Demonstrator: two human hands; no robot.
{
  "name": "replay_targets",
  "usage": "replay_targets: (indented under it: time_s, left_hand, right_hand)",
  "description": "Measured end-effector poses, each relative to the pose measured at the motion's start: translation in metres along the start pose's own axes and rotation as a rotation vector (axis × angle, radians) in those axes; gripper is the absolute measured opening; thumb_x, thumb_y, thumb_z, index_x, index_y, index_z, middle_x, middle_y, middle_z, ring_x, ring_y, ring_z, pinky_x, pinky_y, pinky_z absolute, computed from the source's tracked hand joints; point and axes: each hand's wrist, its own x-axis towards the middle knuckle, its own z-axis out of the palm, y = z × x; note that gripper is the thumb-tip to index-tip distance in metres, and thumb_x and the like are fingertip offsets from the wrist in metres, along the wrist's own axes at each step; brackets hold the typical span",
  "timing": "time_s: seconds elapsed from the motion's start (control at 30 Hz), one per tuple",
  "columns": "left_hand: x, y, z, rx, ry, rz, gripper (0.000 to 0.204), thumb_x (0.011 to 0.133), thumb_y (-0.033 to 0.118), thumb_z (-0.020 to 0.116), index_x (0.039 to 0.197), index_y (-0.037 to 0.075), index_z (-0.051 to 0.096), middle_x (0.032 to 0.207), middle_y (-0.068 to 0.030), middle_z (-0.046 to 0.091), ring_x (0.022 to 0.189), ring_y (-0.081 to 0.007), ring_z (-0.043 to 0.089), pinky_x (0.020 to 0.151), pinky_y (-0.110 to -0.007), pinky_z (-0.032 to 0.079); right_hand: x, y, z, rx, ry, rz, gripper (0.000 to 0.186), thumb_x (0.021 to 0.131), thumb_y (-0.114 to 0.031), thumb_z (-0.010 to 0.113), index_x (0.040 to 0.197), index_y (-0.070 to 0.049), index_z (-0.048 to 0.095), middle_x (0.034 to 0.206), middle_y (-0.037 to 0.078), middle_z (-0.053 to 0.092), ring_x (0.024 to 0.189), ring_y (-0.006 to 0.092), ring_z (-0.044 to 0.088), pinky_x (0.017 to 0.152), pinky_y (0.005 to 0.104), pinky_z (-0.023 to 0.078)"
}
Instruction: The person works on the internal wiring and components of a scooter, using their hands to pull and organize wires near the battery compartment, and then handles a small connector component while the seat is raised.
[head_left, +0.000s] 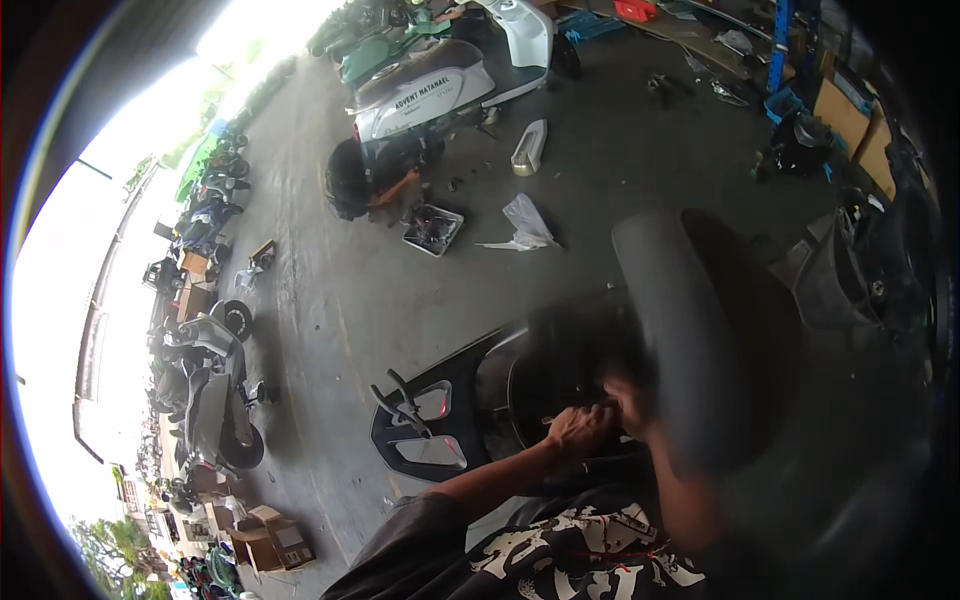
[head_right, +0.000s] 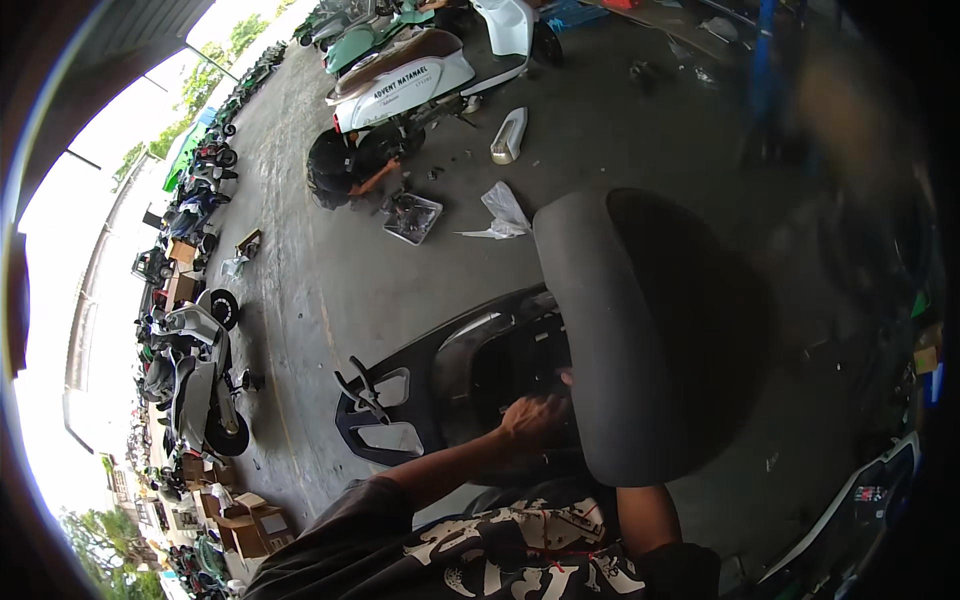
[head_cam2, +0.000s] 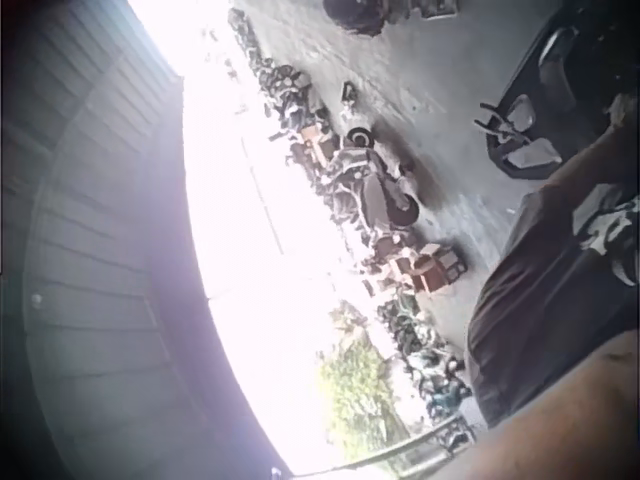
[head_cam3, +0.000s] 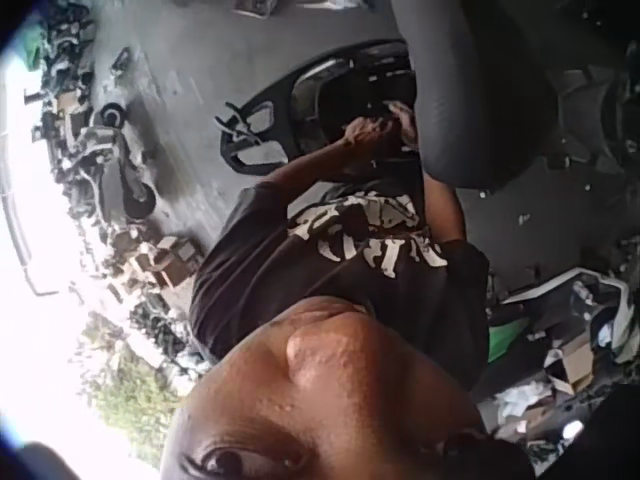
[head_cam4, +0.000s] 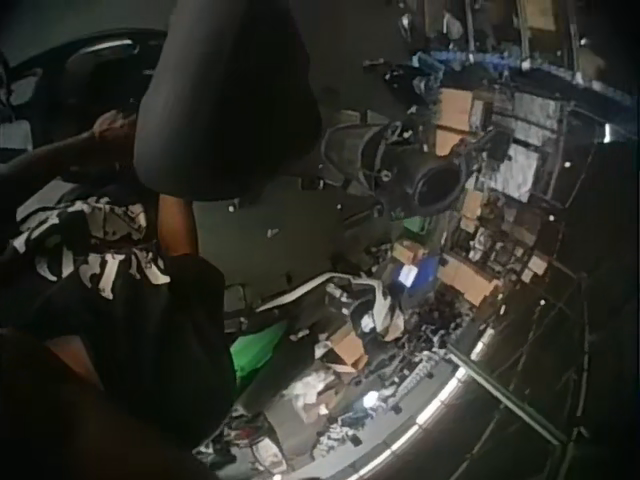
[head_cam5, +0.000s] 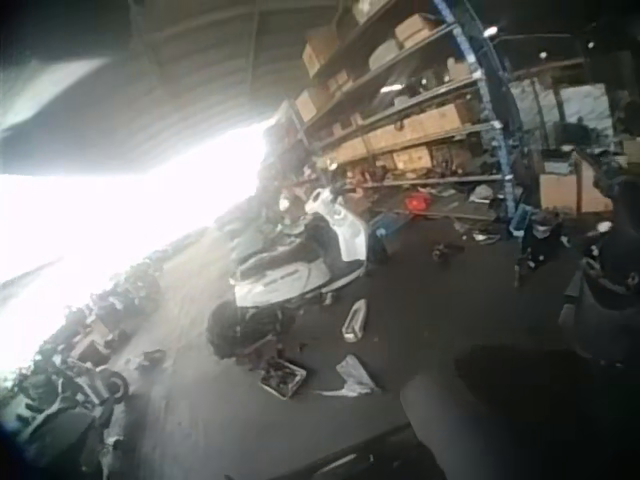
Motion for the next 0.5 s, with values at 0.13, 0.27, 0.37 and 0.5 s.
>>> replay_targets:
  time_s: [0.13,0.27,0.37,0.5]
  left_hand:
    - [0.009,-0.007,0.017,-0.161,0.017,-0.050,0.023,0.081,0.017,0.058,0.101,0.005,0.057,0.088,-0.0134,0.066,0.072,-0.0282,0.067,0.056,-0.039,0.052]
    - [0.006,0.000,-0.002,-0.308,-0.130,-0.184,0.015,0.079,0.021,0.062,0.088,0.009,0.062,0.088,-0.0097,0.067,0.068,-0.0244,0.067,0.053,-0.037,0.050]
    - [0.016,0.003,0.001,-0.581,-0.026,-0.257,0.017,0.080,0.018,0.061,0.091,0.004,0.062,0.081,-0.0139,0.068,0.074,-0.0311,0.068,0.063,-0.043,0.054]
    - [0.039,-0.002,0.002,-0.423,-0.082,-0.320,0.028,0.075,0.021,0.069,0.094,0.000,0.066,0.083,-0.0195,0.068,0.081,-0.0367,0.068,0.066,-0.043,0.056]
  right_hand:
    - [0.002,-0.004,-0.010,-0.199,0.216,0.245,0.043,0.094,-0.036,0.047,0.118,-0.001,0.054,0.110,0.017,0.058,0.099,0.0233,0.057,0.083,0.0350,0.047]
    - [-0.019,-0.077,0.000,-0.482,0.379,0.448,0.033,0.091,-0.030,0.054,0.106,-0.001,0.058,0.104,0.017,0.059,0.096,0.0215,0.058,0.077,0.0350,0.049]
    - [-0.060,-0.061,0.011,-0.167,0.308,0.611,0.025,0.084,-0.016,0.062,0.106,-0.004,0.057,0.104,0.013,0.059,0.096,0.0169,0.058,0.075,0.0323,0.049]
    - [-0.068,-0.072,0.037,0.510,0.294,0.760,0.052,0.083,-0.011,0.066,0.129,-0.005,0.043,0.121,0.007,0.054,0.104,0.0161,0.056,0.082,0.0321,0.050]
